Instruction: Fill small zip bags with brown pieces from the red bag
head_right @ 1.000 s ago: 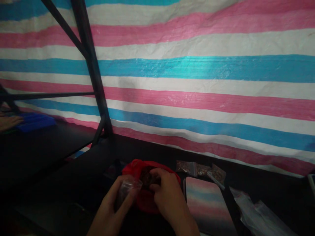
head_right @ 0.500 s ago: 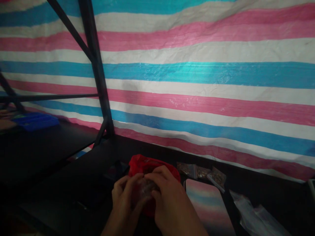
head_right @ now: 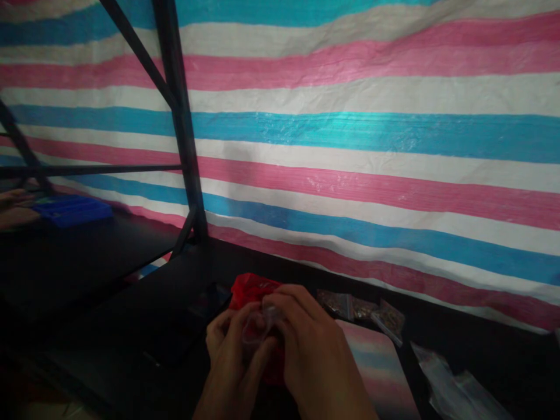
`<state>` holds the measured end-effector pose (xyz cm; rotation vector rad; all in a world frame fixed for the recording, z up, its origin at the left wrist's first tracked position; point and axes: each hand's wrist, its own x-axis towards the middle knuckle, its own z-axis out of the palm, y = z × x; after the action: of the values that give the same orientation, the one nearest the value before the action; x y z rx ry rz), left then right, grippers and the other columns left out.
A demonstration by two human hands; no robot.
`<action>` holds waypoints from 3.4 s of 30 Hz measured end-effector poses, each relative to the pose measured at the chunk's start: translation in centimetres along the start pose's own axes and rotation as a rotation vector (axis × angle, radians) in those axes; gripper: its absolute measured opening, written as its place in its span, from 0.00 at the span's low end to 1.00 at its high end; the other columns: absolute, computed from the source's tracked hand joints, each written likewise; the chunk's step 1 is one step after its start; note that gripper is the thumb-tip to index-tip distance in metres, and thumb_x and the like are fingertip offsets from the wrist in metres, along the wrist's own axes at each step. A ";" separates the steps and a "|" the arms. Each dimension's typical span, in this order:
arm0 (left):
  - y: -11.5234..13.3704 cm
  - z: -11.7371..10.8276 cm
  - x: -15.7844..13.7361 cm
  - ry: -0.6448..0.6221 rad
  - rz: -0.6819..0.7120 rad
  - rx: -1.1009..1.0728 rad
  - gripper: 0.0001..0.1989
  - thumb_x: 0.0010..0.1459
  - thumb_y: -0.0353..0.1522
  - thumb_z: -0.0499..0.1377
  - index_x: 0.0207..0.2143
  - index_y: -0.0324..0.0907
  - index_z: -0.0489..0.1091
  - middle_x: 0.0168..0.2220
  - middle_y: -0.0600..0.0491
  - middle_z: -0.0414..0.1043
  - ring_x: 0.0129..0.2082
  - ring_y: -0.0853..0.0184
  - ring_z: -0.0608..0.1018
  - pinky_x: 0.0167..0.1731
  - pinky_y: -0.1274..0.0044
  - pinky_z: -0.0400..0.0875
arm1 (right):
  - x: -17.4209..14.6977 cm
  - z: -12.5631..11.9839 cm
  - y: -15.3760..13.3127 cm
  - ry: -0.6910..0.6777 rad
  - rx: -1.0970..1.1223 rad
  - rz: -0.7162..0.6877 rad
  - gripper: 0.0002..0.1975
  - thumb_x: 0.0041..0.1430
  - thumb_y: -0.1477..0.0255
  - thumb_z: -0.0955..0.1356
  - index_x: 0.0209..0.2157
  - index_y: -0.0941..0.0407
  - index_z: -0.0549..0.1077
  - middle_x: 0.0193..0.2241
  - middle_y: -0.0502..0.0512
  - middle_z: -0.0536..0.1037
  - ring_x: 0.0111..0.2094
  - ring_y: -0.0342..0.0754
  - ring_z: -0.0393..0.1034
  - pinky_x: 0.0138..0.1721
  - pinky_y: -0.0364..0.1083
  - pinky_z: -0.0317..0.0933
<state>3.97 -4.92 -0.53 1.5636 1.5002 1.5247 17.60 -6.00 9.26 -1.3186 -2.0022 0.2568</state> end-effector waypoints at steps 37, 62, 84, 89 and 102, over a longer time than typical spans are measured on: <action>-0.9 -1.3 4.1 -0.148 -0.436 -0.614 0.33 0.50 0.61 0.67 0.40 0.42 0.75 0.30 0.56 0.74 0.29 0.68 0.74 0.31 0.77 0.73 | 1.4 6.7 4.9 -0.134 -0.101 0.426 0.29 0.50 0.90 0.62 0.48 0.57 0.82 0.50 0.61 0.85 0.54 0.56 0.79 0.57 0.53 0.68; -3.7 -1.3 2.9 -0.318 -0.031 -0.161 0.24 0.64 0.31 0.58 0.62 0.49 0.68 0.56 0.44 0.68 0.57 0.53 0.74 0.59 0.57 0.72 | 2.2 2.9 0.3 -0.081 0.147 0.180 0.25 0.56 0.85 0.63 0.46 0.52 0.83 0.53 0.56 0.82 0.51 0.50 0.79 0.58 0.52 0.70; -3.5 -1.5 3.3 -0.258 -0.096 -0.212 0.21 0.66 0.39 0.58 0.61 0.49 0.67 0.57 0.45 0.70 0.58 0.53 0.76 0.61 0.58 0.69 | 2.3 4.9 4.0 -0.111 -0.075 0.332 0.24 0.57 0.85 0.64 0.50 0.54 0.80 0.52 0.57 0.82 0.54 0.53 0.77 0.58 0.50 0.66; -3.0 -1.3 3.4 -0.188 -0.164 -0.281 0.23 0.65 0.44 0.59 0.58 0.47 0.69 0.58 0.43 0.72 0.59 0.51 0.76 0.63 0.56 0.66 | 1.4 2.7 4.2 -0.297 -0.405 0.461 0.28 0.54 0.90 0.63 0.50 0.55 0.81 0.54 0.60 0.82 0.53 0.58 0.78 0.57 0.55 0.65; 0.0 -1.7 4.2 -0.295 -0.239 -0.453 0.18 0.57 0.46 0.66 0.41 0.44 0.76 0.33 0.53 0.78 0.31 0.64 0.78 0.33 0.75 0.71 | 2.7 4.0 3.7 -0.194 -0.568 0.447 0.27 0.54 0.90 0.62 0.52 0.60 0.79 0.54 0.65 0.81 0.59 0.63 0.72 0.59 0.58 0.64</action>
<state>1.51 -1.74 1.46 1.2293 1.0433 1.3140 17.04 -1.13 5.63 -2.1765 -1.9921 0.0111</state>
